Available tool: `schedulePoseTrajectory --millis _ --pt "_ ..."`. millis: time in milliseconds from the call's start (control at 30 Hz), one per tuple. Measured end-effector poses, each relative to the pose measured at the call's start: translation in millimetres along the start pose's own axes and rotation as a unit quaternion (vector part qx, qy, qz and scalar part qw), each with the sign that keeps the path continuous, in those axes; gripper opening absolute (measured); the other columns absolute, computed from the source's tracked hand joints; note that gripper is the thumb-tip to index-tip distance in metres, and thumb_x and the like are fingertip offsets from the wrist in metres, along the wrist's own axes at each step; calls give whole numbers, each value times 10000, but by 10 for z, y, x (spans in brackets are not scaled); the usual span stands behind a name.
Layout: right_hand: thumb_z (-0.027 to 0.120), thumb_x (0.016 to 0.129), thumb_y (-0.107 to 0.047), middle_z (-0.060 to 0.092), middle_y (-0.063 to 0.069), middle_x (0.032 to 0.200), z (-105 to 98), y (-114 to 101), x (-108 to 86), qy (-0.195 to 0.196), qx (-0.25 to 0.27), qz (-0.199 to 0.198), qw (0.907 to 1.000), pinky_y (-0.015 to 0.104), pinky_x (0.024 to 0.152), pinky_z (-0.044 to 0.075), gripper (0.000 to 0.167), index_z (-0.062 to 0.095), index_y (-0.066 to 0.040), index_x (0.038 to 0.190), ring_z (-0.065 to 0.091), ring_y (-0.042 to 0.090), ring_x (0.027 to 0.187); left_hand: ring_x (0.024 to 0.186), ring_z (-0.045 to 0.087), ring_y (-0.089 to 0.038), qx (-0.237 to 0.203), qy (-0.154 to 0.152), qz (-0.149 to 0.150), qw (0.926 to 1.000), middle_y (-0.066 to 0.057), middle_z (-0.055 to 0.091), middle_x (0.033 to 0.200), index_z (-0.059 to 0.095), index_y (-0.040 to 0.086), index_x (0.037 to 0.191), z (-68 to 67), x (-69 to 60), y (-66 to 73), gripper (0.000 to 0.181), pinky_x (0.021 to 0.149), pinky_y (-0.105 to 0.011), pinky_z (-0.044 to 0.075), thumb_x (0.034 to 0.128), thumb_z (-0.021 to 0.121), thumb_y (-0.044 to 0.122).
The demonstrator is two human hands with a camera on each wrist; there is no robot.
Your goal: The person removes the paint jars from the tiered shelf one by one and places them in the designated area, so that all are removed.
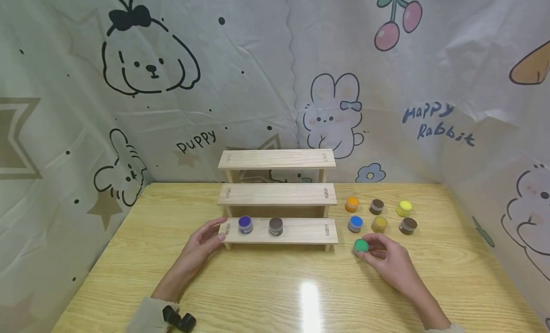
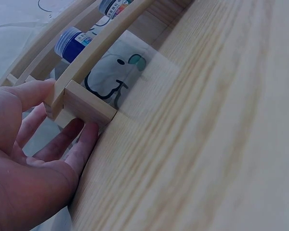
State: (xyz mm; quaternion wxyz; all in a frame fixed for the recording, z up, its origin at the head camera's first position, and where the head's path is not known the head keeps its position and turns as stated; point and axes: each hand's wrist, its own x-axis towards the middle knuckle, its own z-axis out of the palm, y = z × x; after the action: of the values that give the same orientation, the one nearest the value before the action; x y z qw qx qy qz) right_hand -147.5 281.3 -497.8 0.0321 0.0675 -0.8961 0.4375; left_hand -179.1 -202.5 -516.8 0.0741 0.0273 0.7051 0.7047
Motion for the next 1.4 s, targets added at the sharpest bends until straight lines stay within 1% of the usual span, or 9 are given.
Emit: schedulePoseTrajectory --millis 300,467,533,600,767,833,1067,1200,1400 --pt "816 869 -33 690 165 1116 -17 23 -1 -6 -110 -100 9999 198 792 570 356 659 43 1179 667 77 919 1300 544 -287 3 -38 17 10000 -192 505 1479 527 98 1489 4 18 14 508 984 -298 522 1008 680 151" --pt "818 886 -92 681 191 1158 -48 -28 -29 -48 -128 -77 9999 251 825 584 416 643 55 1233 687 247 998 1299 543 -289 -1 -57 28 10000 -195 506 1477 526 95 1489 4 16 6 508 982 -294 521 1007 680 148" --pt "816 896 -126 677 198 1186 -76 -73 -32 27 -157 -146 9998 249 839 580 431 642 47 1251 675 290 1039 1301 542 -288 7 -46 25 10000 -192 504 1480 527 97 1489 2 11 4 510 984 -289 518 1006 683 155" --pt "812 903 -139 674 202 1208 -107 -123 -21 174 -158 -291 9993 214 846 566 426 645 41 1251 664 237 1068 1304 539 -291 15 -37 23 10000 -189 503 1482 529 100 1488 -1 7 1 510 985 -287 517 1006 685 161" --pt "801 901 -76 678 198 1201 -136 -264 44 499 -14 -750 9959 112 859 508 374 661 27 1233 590 -39 1049 1312 531 -300 44 -20 39 10000 -183 504 1484 535 106 1484 -8 -5 4 506 992 -301 515 1004 687 167" --pt "794 904 -61 676 189 1200 -123 -335 65 501 132 -869 9949 108 875 501 369 661 17 1239 580 -56 1057 1317 527 -298 58 -19 30 10000 -176 503 1487 538 112 1482 -10 -10 7 504 996 -307 514 1004 688 169" --pt "776 911 -30 666 153 1201 -17 -588 147 365 662 -1212 9897 162 912 518 343 659 -15 1233 625 18 1070 1298 542 -281 112 20 21 9999 -170 517 1471 550 113 1473 -13 -3 12 496 972 -277 522 1001 693 168" --pt "766 923 -39 669 138 1197 45 -697 207 285 766 -1342 9876 174 906 527 322 662 -18 1227 638 34 1054 1295 545 -277 68 -1 -7 10000 -175 512 1473 543 109 1479 -6 -9 26 502 978 -285 521 1002 691 167" --pt "769 928 -67 679 124 1205 141 -815 281 239 899 -1467 9848 215 922 537 332 663 -19 1239 655 159 1089 1299 542 -290 -21 -1 -76 10000 -180 504 1479 537 113 1484 -4 -19 30 509 995 -333 523 1002 692 164"
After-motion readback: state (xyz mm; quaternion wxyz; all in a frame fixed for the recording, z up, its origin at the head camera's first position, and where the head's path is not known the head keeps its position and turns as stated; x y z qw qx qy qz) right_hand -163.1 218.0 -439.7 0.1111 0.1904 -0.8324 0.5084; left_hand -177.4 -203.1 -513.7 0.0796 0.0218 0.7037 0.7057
